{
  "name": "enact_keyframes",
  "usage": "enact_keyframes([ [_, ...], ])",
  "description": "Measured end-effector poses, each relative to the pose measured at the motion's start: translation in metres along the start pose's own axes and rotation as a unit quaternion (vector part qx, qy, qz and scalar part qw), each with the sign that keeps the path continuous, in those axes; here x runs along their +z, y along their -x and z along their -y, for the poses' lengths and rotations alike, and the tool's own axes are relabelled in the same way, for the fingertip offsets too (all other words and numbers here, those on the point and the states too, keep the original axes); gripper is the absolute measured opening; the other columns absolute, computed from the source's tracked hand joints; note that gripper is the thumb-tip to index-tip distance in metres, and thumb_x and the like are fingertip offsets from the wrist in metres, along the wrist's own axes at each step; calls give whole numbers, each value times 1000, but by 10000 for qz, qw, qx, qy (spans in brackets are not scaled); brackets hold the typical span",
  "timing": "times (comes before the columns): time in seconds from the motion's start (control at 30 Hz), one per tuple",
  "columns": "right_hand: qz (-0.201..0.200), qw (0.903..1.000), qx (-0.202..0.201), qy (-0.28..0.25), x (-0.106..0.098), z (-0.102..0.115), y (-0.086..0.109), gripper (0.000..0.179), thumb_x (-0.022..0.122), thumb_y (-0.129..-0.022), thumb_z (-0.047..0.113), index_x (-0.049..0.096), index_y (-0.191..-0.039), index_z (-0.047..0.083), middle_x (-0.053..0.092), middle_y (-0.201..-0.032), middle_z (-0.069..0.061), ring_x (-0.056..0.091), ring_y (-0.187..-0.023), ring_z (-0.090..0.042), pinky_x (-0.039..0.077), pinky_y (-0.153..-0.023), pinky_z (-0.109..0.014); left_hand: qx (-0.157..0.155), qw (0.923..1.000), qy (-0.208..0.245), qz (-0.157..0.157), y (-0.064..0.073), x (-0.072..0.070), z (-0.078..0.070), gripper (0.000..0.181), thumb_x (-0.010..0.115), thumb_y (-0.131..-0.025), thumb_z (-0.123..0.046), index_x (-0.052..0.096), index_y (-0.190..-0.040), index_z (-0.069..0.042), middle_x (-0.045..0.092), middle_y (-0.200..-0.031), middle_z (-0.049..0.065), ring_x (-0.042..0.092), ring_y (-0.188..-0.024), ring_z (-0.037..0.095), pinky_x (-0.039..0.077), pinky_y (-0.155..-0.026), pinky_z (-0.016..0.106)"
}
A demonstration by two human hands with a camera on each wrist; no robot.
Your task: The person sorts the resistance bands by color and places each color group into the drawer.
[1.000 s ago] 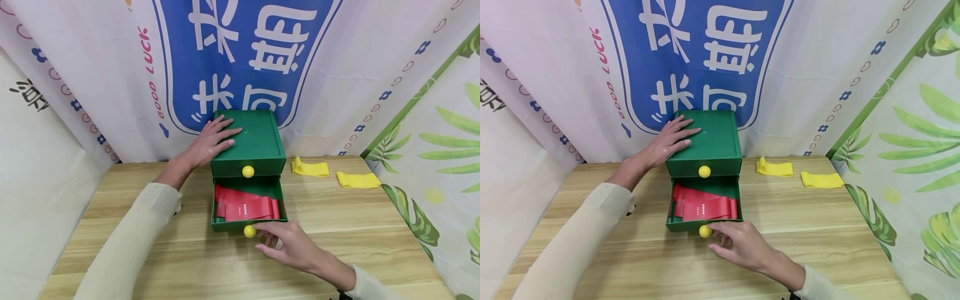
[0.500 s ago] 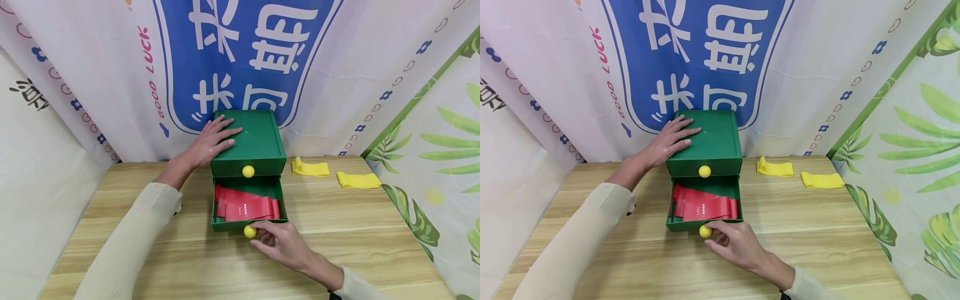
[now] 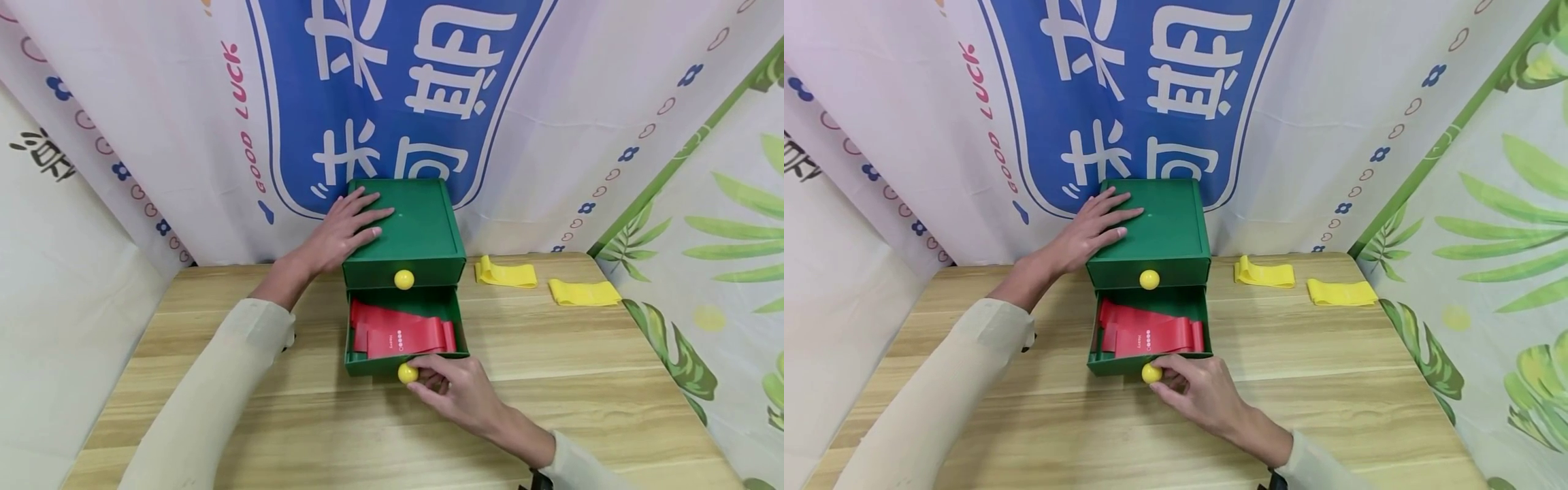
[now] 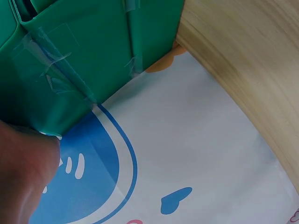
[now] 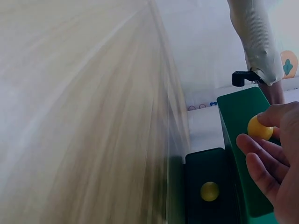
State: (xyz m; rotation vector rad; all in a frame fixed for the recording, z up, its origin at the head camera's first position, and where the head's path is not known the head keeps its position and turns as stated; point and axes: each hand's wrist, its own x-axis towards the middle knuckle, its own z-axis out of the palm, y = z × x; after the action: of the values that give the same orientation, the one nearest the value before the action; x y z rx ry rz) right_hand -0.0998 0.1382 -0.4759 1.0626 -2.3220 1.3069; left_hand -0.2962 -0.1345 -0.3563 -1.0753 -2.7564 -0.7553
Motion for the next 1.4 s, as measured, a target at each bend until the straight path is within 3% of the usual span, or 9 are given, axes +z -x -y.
enact_keyframes([
  [0.67, -393, 9992, -56, 80, 3, -20, -24, 28, 88, -85, 3, 77, -110, 8, 79, -87, -2, 71, -70, -2, 56, -58, -16, 19, 10000, -12, -18, 0, 0, 1, 51, 44, -112, -39, 49, -161, -25, 28, -174, 10, 4, -165, 31, 0, -130, 60],
  [1.0, -556, 9971, 469, -229, 5, -33, -36, 26, 86, -88, 4, 78, -113, 8, 81, -92, -5, 76, -74, -10, 60, -62, -22, 12, 10000, 26, -36, 0, 0, 0, 50, 45, -113, -39, 49, -161, -26, 27, -174, 10, 4, -165, 31, -2, -130, 59],
  [1.4, -946, 9870, 1105, -684, 9, -44, -54, 25, 86, -89, 6, 79, -112, 7, 81, -95, -8, 78, -77, -19, 63, -67, -28, -3, 10000, 9, -31, 0, 1, 0, 50, 44, -113, -40, 49, -161, -26, 27, -175, 9, 3, -165, 29, -1, -130, 60],
])
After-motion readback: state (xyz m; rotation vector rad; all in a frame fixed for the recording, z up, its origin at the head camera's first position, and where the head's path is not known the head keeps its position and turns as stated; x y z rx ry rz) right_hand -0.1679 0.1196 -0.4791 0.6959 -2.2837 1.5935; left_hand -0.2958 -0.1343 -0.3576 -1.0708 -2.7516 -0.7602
